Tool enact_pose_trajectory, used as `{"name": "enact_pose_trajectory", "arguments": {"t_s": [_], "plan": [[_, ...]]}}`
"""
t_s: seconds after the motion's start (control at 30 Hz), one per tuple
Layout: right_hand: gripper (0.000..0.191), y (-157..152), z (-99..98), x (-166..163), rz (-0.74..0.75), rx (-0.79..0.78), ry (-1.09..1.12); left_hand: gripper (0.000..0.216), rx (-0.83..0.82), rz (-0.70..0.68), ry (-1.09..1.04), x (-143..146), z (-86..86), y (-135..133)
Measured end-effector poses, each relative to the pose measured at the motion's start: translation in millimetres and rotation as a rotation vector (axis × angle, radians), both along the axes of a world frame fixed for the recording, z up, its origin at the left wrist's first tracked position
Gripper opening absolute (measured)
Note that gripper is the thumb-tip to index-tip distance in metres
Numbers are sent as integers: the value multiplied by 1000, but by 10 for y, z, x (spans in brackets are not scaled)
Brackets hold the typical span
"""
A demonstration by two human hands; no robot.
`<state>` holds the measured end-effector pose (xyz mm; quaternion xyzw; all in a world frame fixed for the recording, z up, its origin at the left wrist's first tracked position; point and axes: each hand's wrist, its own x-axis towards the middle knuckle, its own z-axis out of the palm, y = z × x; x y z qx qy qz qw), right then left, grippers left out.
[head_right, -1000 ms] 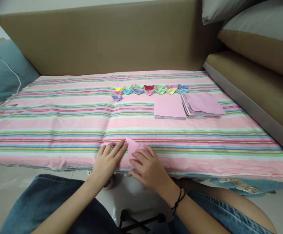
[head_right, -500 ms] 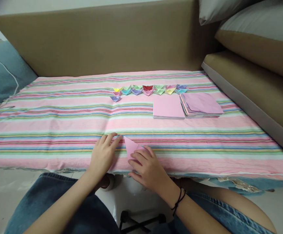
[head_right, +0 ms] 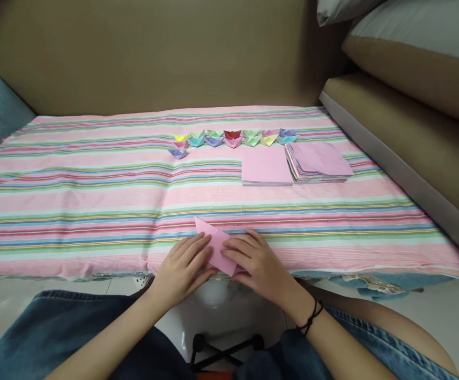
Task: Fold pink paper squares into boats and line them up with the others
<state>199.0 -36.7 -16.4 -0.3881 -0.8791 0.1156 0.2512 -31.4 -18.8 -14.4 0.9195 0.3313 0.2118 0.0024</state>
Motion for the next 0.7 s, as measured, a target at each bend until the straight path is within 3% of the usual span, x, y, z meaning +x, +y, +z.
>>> {"name": "enact_pose_trajectory", "arguments": {"t_s": [0.27, 0.43, 0.5, 0.6, 0.7], "plan": [[26, 26, 32, 388, -59, 57, 41, 15, -83, 35, -145, 27, -14, 1], [48, 37, 127, 361, -146, -11, 122, 11, -119, 31, -202, 19, -4, 15], [51, 56, 121, 286, -100, -27, 111, 11, -127, 30, -219, 25, -1, 19], [39, 107, 50, 199, -35, 1, 114, 9, -148, 48, -251, 32, 3, 23], [22, 163, -39, 186, -100, 22, 202, 8, -184, 73, -289, 28, 6, 24]]}}
